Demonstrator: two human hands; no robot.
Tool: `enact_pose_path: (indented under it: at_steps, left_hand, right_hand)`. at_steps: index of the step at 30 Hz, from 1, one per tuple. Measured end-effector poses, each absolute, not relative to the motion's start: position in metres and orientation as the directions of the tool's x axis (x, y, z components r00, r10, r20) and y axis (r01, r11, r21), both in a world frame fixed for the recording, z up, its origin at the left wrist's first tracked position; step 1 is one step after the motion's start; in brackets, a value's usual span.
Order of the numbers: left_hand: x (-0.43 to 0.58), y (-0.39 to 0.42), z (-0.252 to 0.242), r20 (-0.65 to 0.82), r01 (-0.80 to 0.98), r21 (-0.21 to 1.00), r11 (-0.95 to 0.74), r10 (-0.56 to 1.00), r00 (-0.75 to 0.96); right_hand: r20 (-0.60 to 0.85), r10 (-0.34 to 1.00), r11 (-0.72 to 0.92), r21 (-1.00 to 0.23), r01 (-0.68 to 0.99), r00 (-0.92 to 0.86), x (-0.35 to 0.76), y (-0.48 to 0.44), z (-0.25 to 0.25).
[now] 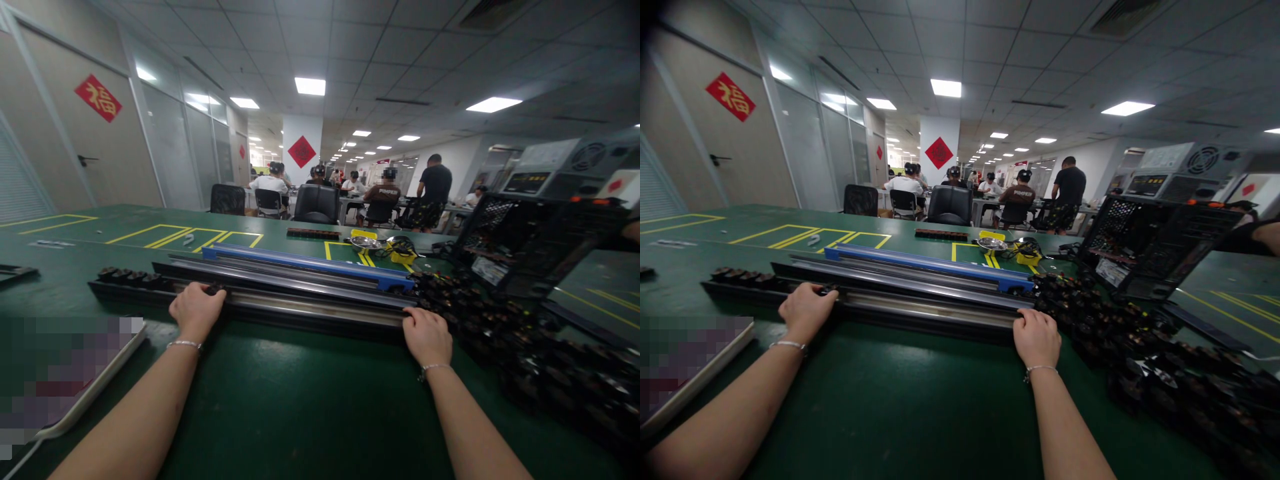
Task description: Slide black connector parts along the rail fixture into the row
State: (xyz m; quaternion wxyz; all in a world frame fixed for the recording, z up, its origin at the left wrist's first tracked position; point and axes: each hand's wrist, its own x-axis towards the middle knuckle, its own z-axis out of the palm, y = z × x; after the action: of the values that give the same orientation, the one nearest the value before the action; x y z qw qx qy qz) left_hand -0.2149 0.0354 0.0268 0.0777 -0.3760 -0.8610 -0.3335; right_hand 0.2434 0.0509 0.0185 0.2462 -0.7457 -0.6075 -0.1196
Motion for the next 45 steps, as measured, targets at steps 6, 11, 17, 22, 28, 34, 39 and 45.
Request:
enact_pose_path:
  at_steps: [6,11,17,22,28,34,39,45]
  left_hand:
    - [-0.213,0.035,0.027,0.393,0.708,0.500,0.499,0.598,-0.699]
    - [-0.209,0.035,0.028,0.406,0.734,0.484,0.477,0.620,-0.671]
    - [-0.207,0.036,0.027,0.413,0.756,0.455,0.470,0.641,-0.647]
    - [-0.201,0.037,0.026,0.431,0.795,0.414,0.444,0.673,-0.601]
    - [-0.199,0.038,0.025,0.439,0.803,0.409,0.433,0.678,-0.589]
    - [-0.201,0.038,0.024,0.438,0.805,0.412,0.426,0.682,-0.585]
    - [-0.201,0.039,0.023,0.429,0.798,0.430,0.423,0.681,-0.593]
    - [-0.194,0.038,0.025,0.417,0.807,0.437,0.397,0.706,-0.573]
  right_hand:
    - [0.476,0.849,-0.144,-0.207,0.968,0.228,0.245,0.053,0.017]
    - [0.480,0.846,-0.141,-0.223,0.965,0.234,0.243,0.052,0.017]
    - [0.476,0.846,-0.140,-0.233,0.962,0.238,0.241,0.050,0.020]
    - [0.471,0.849,-0.146,-0.226,0.963,0.239,0.241,0.049,0.020]
    - [0.459,0.855,-0.147,-0.230,0.962,0.241,0.241,0.050,0.021]
    - [0.473,0.847,-0.142,-0.240,0.960,0.243,0.242,0.051,0.020]
    - [0.484,0.840,-0.144,-0.235,0.961,0.244,0.241,0.051,0.020]
    - [0.484,0.840,-0.149,-0.232,0.961,0.247,0.241,0.051,0.020]
